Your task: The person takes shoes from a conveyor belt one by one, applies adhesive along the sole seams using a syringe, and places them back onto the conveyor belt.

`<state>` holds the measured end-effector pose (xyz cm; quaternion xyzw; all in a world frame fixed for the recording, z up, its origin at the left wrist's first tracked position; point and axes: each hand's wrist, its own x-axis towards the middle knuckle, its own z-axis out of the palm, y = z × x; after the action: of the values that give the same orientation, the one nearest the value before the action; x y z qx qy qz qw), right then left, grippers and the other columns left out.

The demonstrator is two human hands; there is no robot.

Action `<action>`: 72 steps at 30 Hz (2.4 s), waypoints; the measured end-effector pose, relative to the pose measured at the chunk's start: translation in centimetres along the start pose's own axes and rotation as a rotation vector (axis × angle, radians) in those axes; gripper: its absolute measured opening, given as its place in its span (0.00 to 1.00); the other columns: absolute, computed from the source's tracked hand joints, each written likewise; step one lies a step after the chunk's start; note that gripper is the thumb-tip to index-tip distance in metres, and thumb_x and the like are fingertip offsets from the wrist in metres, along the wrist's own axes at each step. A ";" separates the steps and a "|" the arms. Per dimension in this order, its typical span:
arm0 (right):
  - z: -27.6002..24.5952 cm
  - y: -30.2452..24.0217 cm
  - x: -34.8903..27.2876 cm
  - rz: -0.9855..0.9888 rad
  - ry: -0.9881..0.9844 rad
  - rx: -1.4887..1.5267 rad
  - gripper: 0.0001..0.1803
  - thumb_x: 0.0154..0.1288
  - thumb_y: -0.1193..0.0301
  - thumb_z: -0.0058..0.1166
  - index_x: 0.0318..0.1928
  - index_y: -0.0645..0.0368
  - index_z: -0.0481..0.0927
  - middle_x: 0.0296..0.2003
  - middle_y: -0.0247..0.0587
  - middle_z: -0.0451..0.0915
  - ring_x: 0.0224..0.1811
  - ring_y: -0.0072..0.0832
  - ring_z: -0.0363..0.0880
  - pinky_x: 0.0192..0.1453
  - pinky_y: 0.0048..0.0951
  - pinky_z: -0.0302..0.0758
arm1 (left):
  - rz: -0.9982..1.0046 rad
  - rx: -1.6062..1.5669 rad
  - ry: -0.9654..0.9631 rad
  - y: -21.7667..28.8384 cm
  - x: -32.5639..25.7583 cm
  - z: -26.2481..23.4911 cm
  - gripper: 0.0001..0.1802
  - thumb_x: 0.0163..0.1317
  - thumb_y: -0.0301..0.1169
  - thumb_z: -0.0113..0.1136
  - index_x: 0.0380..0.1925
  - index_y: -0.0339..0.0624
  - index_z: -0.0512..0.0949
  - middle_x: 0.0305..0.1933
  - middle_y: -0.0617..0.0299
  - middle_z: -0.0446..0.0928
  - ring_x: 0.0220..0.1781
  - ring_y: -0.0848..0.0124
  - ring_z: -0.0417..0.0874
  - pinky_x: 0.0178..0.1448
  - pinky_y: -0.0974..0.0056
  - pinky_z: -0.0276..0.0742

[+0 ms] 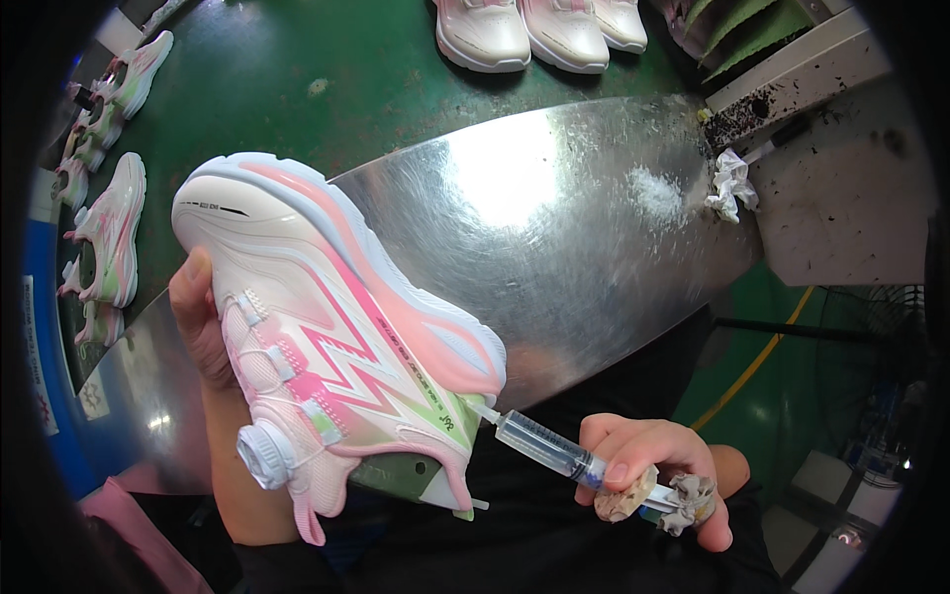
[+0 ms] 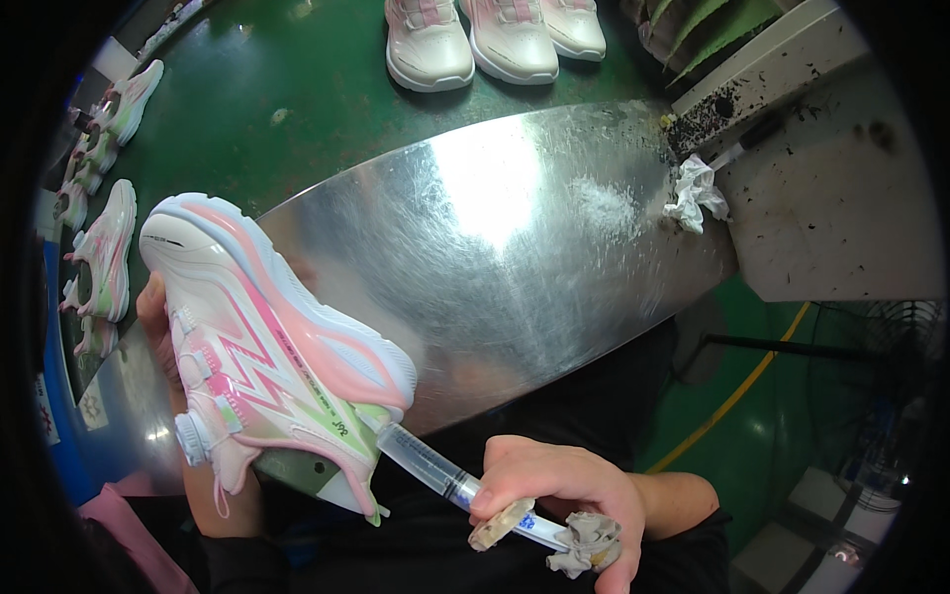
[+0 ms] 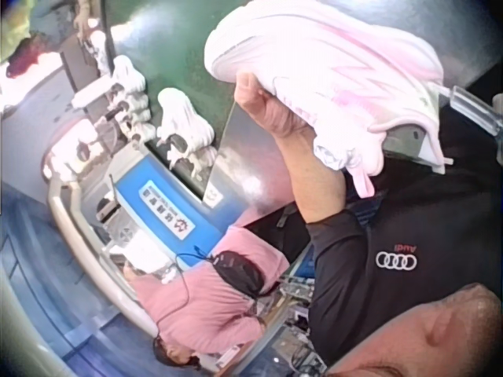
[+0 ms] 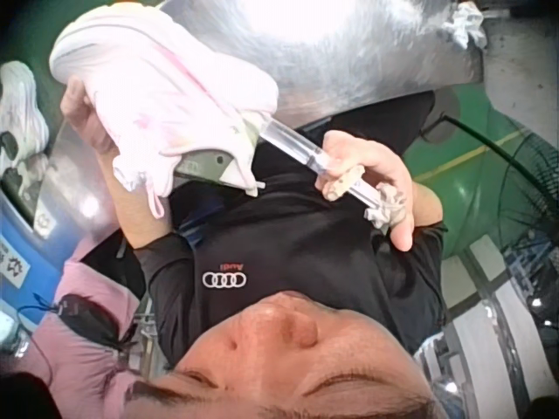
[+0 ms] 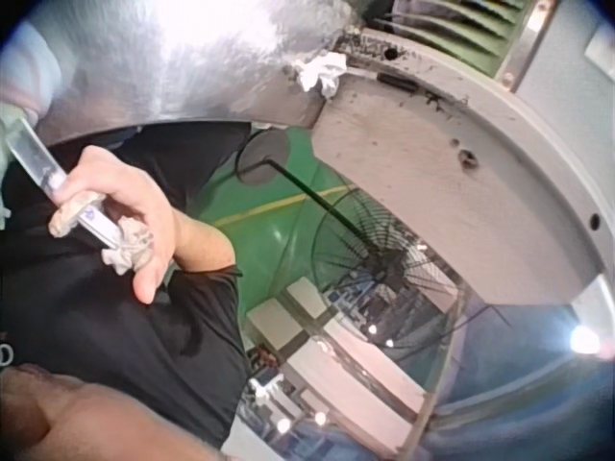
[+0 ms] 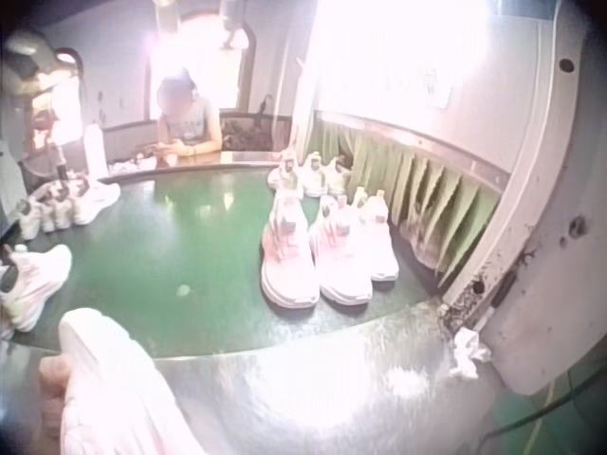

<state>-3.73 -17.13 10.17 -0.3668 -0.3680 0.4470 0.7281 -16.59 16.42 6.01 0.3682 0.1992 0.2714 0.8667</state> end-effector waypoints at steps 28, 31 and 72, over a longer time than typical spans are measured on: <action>-2.5 4.5 -0.7 -0.158 0.009 0.075 0.49 0.47 0.39 0.66 0.57 0.70 0.71 0.45 0.43 0.81 0.40 0.25 0.76 0.42 0.23 0.62 | 0.245 0.756 0.359 3.1 -5.8 -4.2 0.28 0.57 0.40 0.62 0.54 0.37 0.69 0.53 0.50 0.76 0.51 0.56 0.78 0.61 0.50 0.70; -3.0 4.4 -0.1 -0.137 -0.015 -0.044 0.50 0.46 0.39 0.66 0.57 0.68 0.71 0.44 0.41 0.81 0.39 0.26 0.74 0.42 0.25 0.61 | 0.395 1.243 -0.459 4.7 -5.7 -3.5 0.31 0.47 0.26 0.65 0.53 0.40 0.67 0.57 0.46 0.71 0.56 0.53 0.75 0.63 0.49 0.69; 2.1 -2.2 -1.1 0.016 -0.146 -0.234 0.51 0.37 0.45 0.74 0.55 0.70 0.71 0.45 0.45 0.79 0.40 0.33 0.74 0.45 0.30 0.66 | -0.728 -0.251 0.043 -4.7 -20.1 3.3 0.43 0.46 0.21 0.58 0.66 0.34 0.55 0.63 0.46 0.67 0.64 0.53 0.71 0.66 0.50 0.67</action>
<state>-5.09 -18.47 12.75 -0.4187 -0.4668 0.4323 0.6480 -28.82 -0.51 7.57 0.1585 0.3004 -0.0240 0.9403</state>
